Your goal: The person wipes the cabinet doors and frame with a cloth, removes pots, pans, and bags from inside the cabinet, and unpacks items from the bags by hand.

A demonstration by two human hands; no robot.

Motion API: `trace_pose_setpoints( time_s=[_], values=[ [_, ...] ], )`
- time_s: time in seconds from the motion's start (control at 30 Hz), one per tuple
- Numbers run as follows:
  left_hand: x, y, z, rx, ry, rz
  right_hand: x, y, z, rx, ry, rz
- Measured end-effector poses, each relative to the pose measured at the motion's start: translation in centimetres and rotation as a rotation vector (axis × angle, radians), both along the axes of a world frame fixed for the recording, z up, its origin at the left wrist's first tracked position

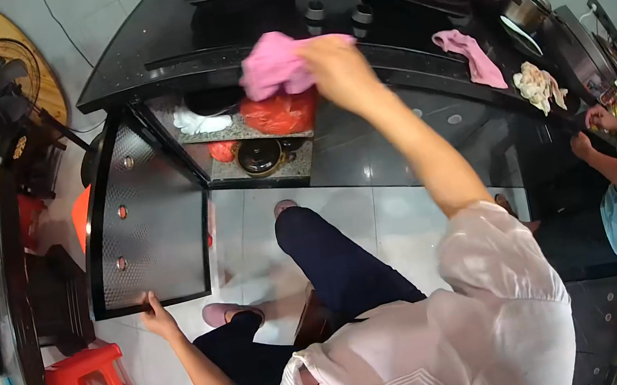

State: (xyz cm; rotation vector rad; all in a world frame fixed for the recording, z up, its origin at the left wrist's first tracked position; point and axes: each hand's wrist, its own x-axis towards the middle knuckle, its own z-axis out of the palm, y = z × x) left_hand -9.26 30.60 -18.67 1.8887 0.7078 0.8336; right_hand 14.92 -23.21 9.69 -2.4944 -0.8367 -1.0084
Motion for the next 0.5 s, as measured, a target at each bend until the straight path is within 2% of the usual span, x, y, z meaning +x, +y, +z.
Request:
trace_pose_setpoints(
  time_s=[0.03, 0.07, 0.13, 0.17, 0.2, 0.27, 0.4, 0.47, 0.5],
  values=[
    [-0.7, 0.3, -0.4, -0.043, 0.008, -0.028, -2.0, -3.2, -0.1, 0.008, -0.046, -0.059],
    [-1.7, 1.1, -0.9, -0.039, 0.137, -0.072, -4.4, -5.7, 0.6, 0.003, -0.061, -0.137],
    [-3.0, 3.7, -4.9, -0.132, 0.191, 0.046, -7.9, -11.4, 1.0, -0.028, -0.007, -0.271],
    [-3.8, 5.3, -6.2, -0.333, 0.216, 0.028, -9.3, -14.5, 1.2, 0.016, 0.086, -0.329],
    [-4.9, 3.4, -2.4, -0.427, 0.337, 0.043, -10.4, -17.1, 1.4, 0.059, 0.178, -0.385],
    [-6.8, 1.6, 0.0, -0.449, 0.319, 0.089, -12.0, -19.8, 1.9, 0.190, 0.193, -0.498],
    [-9.8, 0.6, 2.2, -0.483, 0.364, -0.078, -10.0, -17.4, -1.2, 0.142, -0.120, -0.519],
    [-10.1, -1.4, 3.8, -0.470, 0.391, -0.100, -9.7, -12.8, -1.9, 0.191, -0.216, -0.366],
    [-10.1, -2.3, 4.2, -0.468, 0.375, -0.129, -9.2, -11.2, -2.9, 0.195, -0.142, -0.274]
  ],
)
